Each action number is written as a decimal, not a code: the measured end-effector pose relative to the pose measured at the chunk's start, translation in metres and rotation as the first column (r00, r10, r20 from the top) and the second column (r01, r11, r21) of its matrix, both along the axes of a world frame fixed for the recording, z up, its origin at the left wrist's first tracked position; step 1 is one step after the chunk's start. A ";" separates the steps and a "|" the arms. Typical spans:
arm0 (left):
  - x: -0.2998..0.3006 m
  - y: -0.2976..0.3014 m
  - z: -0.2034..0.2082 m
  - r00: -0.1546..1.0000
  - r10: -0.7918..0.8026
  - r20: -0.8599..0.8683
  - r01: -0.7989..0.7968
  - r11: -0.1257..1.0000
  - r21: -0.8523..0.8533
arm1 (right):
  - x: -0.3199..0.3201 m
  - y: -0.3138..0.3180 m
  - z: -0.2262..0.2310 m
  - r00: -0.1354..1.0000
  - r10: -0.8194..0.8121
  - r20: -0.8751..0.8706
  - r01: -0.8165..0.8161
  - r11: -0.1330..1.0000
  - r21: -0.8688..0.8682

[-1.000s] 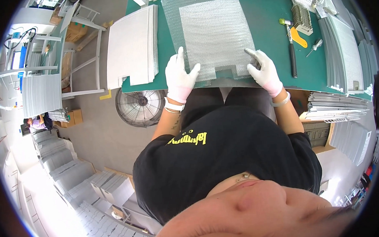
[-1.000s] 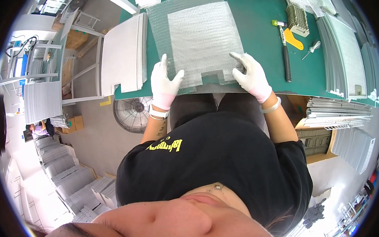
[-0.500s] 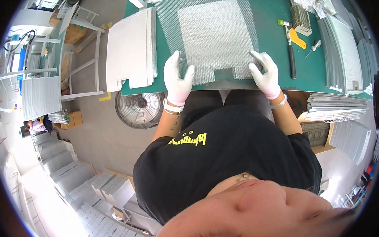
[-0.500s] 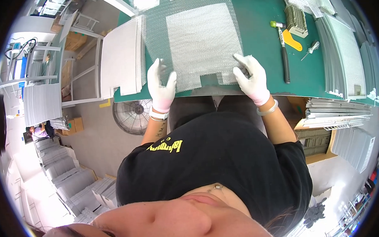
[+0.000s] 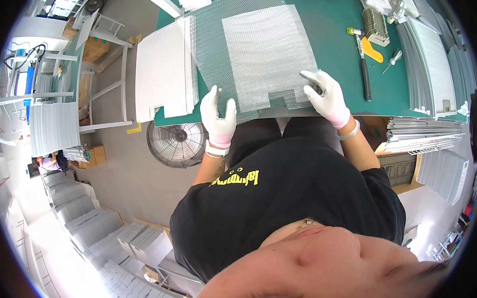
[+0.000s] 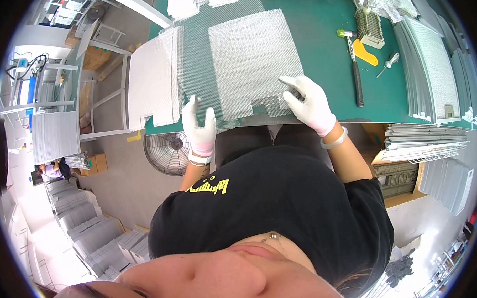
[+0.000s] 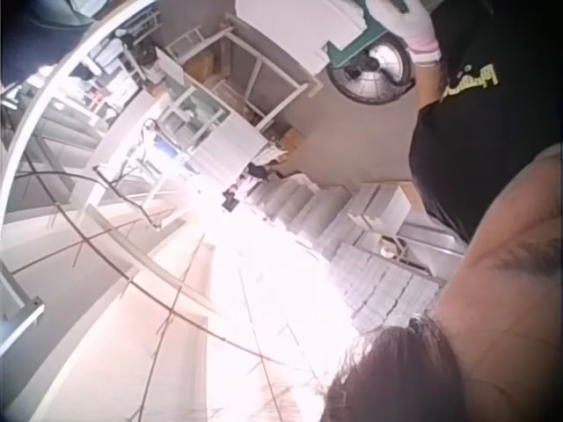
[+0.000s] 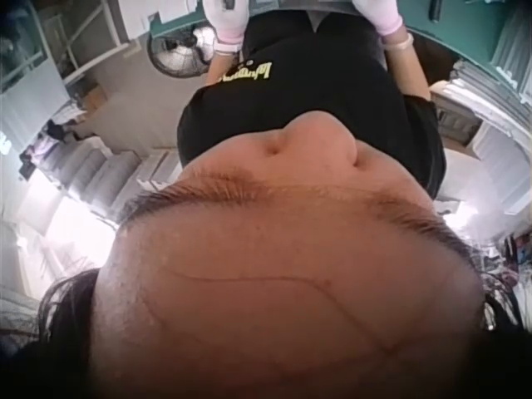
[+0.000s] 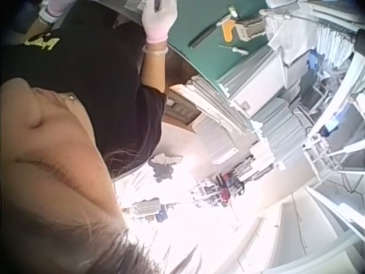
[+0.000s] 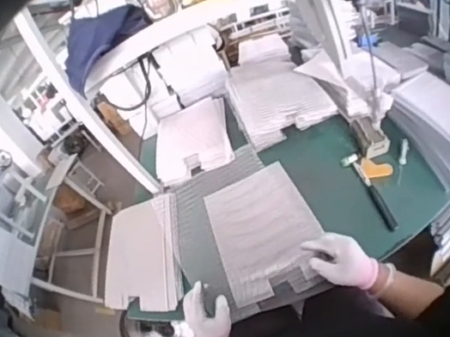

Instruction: Assembling metal mesh filters by attaching a metal bracket with a screwdriver and hammer.

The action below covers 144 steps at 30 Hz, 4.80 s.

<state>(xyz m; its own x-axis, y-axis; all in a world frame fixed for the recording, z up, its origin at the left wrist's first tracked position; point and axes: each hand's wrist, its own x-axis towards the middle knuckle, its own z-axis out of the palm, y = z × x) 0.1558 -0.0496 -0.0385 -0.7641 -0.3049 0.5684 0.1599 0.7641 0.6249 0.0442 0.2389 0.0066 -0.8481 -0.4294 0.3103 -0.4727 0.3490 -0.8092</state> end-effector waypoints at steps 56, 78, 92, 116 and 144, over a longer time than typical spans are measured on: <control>-0.068 0.019 0.015 0.886 0.141 0.441 0.059 0.910 -0.410 | -0.026 0.005 -0.007 0.984 -0.134 -0.113 0.175 0.683 0.709; -0.396 -0.179 0.094 0.661 0.187 0.727 0.208 0.885 -0.417 | -0.041 0.036 -0.040 0.984 -0.066 -0.165 0.105 0.964 0.245; -0.448 -0.213 0.076 0.706 0.358 0.610 0.190 0.735 -0.651 | -0.044 0.034 -0.043 0.975 -0.098 -0.199 0.149 0.953 0.262; -0.173 -0.125 0.136 0.727 -0.368 -0.580 0.610 -0.040 0.791 | -0.044 0.044 -0.057 0.979 -0.118 -0.168 0.129 0.990 0.057; -0.019 0.031 0.026 0.892 -0.184 0.413 -0.011 0.904 0.426 | -0.042 0.003 -0.022 0.959 -0.233 -0.160 0.271 0.919 0.285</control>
